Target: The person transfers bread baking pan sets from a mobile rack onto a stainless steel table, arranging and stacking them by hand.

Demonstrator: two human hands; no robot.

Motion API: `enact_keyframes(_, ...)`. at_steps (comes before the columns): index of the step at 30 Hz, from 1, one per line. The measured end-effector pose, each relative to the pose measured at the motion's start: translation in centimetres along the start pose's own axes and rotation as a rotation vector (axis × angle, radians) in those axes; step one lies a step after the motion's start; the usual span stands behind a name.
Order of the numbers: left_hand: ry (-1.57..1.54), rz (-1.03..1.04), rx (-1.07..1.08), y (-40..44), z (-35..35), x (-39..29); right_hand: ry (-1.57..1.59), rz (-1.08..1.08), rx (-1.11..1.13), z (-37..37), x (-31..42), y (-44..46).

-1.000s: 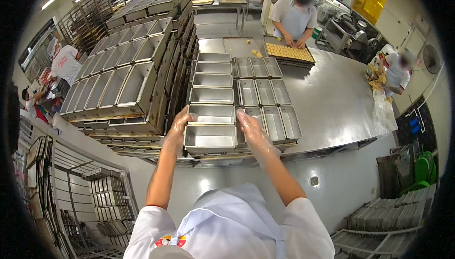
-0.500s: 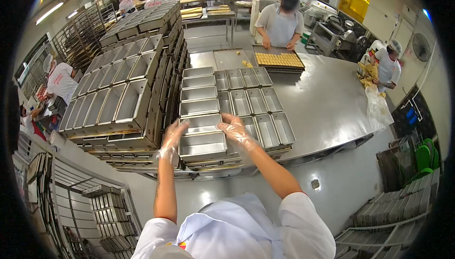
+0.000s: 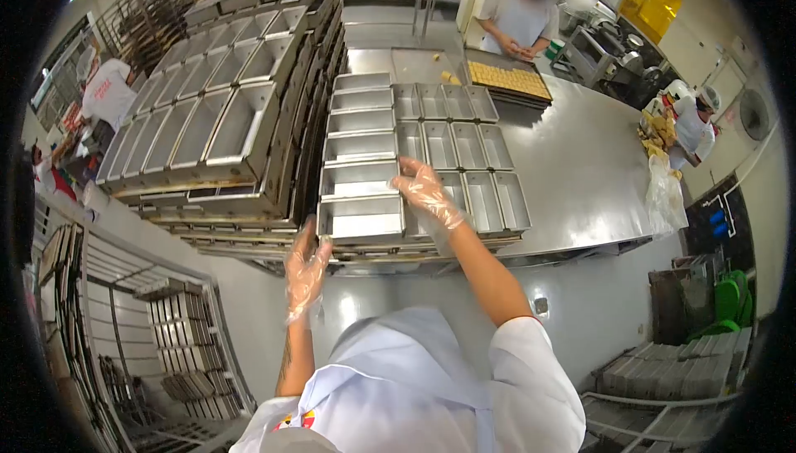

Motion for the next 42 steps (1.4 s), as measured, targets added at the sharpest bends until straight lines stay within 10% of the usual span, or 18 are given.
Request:
enact_keyframes(30, -0.014, 0.109, 0.101, 1.2, 0.7, 2.2, -0.308, -0.026, -0.134, 1.1, 2.7, -0.6)
enact_keyframes(37, 0.09, 0.037, 0.188, 0.9, 1.1, 1.6, -0.596, -0.127, -0.375, 1.2, 5.7, -3.4)
enact_keyframes(39, 0.12, 0.088, 0.146, -0.2, 0.5, 2.4, -0.448, -0.53, -0.646, 2.2, 9.2, -7.1)
enact_keyframes(42, 0.216, 0.173, 0.07, -4.4, -2.1, 3.2, -0.047, -0.579, -0.488, 7.0, 13.0, -12.2)
Point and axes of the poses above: each hand's wrist, its own y-axis towards the middle knuckle, its own z-axis out of the palm, x = y × z, the point moved 6 cm from there along y, towards the middle knuckle
